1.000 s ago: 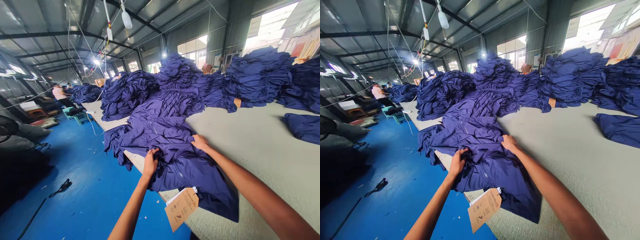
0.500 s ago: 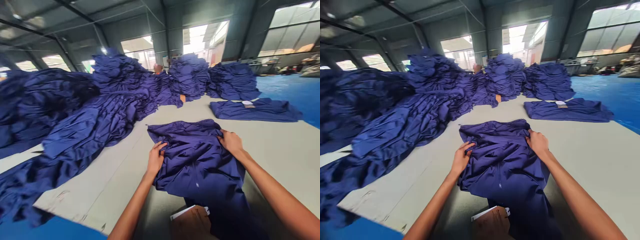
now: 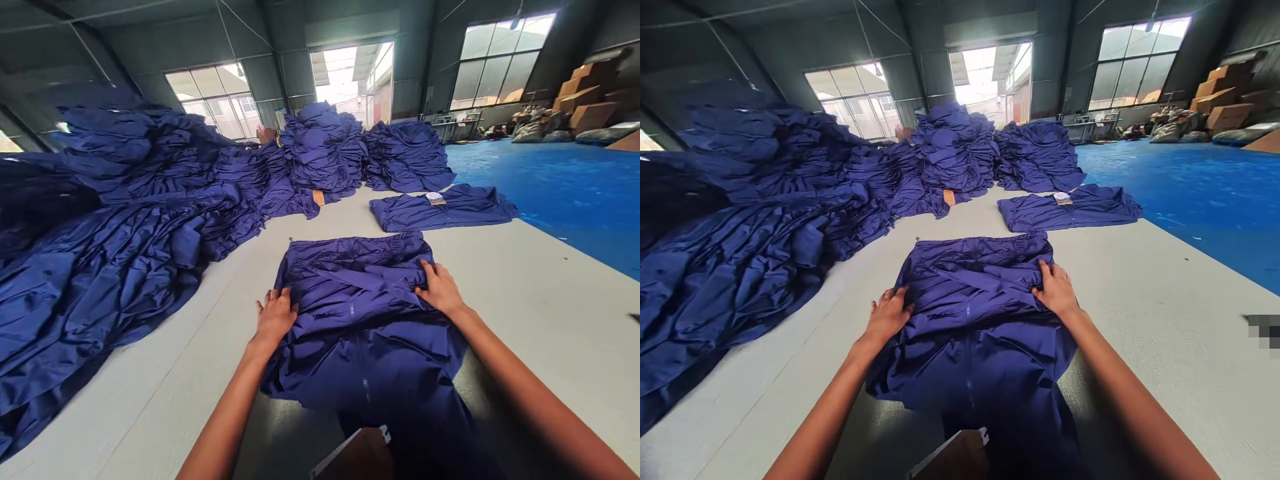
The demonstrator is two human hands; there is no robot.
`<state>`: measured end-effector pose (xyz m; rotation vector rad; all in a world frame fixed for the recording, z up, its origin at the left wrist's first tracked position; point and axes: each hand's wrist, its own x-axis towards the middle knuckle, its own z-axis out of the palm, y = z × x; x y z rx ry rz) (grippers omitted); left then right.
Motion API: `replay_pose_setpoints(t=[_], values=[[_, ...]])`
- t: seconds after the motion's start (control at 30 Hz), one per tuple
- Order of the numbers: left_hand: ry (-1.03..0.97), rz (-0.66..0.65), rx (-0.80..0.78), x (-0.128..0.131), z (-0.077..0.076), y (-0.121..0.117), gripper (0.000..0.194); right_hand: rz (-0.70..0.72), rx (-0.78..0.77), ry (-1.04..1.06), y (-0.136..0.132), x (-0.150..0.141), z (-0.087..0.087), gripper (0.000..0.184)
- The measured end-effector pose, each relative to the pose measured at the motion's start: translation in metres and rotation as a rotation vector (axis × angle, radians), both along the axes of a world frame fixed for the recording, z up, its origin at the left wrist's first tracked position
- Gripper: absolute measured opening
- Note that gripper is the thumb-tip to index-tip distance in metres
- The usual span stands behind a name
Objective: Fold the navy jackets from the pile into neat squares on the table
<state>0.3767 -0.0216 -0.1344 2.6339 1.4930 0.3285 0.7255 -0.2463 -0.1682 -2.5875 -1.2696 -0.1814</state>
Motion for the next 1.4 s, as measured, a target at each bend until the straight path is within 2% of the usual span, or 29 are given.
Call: replay_pose_setpoints(t=[0.07, 0.17, 0.23, 0.3, 0.33, 0.43, 0.53, 0.63, 0.73, 0.83, 0.93, 1.03, 1.13, 1.23, 1.3, 1.33, 1.4], values=[[-0.122, -0.065, -0.031, 0.029, 0.013, 0.010, 0.057, 0.078, 0.045, -0.035, 0.002, -0.001, 0.011, 0.084], [-0.255, -0.152, -0.102, 0.087, 0.022, 0.023, 0.058, 0.214, 0.111, 0.027, 0.004, -0.008, 0.019, 0.079], [-0.265, -0.130, -0.146, 0.125, 0.016, 0.025, 0.059, 0.267, 0.071, 0.131, 0.005, -0.013, 0.017, 0.083], [-0.241, -0.103, -0.179, 0.153, 0.001, 0.020, 0.061, 0.280, -0.015, 0.217, 0.007, -0.013, 0.009, 0.085], [-0.227, -0.096, -0.187, 0.162, -0.008, 0.016, 0.061, 0.277, -0.038, 0.243, 0.007, -0.012, 0.005, 0.080], [-0.200, -0.095, -0.183, 0.173, -0.033, 0.004, 0.053, 0.254, 0.045, 0.320, 0.012, -0.002, -0.004, 0.052], [-0.196, -0.113, -0.180, 0.174, -0.039, 0.000, 0.037, 0.245, 0.148, 0.402, 0.019, 0.007, -0.006, 0.035], [-0.209, -0.122, -0.204, 0.182, -0.027, -0.003, 0.026, 0.223, 0.208, 0.447, 0.024, 0.013, -0.003, 0.035], [-0.287, -0.171, -0.200, 0.199, -0.005, -0.014, 0.027, 0.196, 0.320, 0.497, 0.022, 0.025, 0.004, 0.039], [-0.418, -0.293, -0.161, 0.223, 0.017, -0.037, 0.032, 0.156, 0.452, 0.522, 0.012, 0.042, 0.018, 0.047], [-0.626, -0.437, -0.168, 0.253, 0.030, -0.069, 0.034, 0.175, 0.626, 0.647, -0.007, 0.054, 0.039, 0.053], [-0.934, -0.559, -0.310, 0.286, 0.030, -0.106, 0.030, 0.278, 0.719, 0.774, -0.029, 0.054, 0.063, 0.062], [-1.019, -0.698, -0.561, 0.311, 0.023, -0.139, 0.024, 0.347, 0.648, 0.628, -0.047, 0.054, 0.082, 0.071], [-0.990, -0.885, -0.842, 0.317, 0.018, -0.155, 0.032, 0.362, 0.626, 0.493, -0.064, 0.071, 0.089, 0.047], [-0.999, -0.916, -0.957, 0.311, 0.015, -0.150, 0.036, 0.246, 0.662, 0.438, -0.075, 0.089, 0.084, 0.035], [-1.003, -0.896, -0.977, 0.305, 0.014, -0.143, 0.036, 0.139, 0.663, 0.404, -0.080, 0.098, 0.078, 0.034], [-0.996, -0.821, -0.942, 0.289, 0.011, -0.123, 0.033, -0.155, 0.525, 0.348, -0.088, 0.113, 0.064, 0.036]])
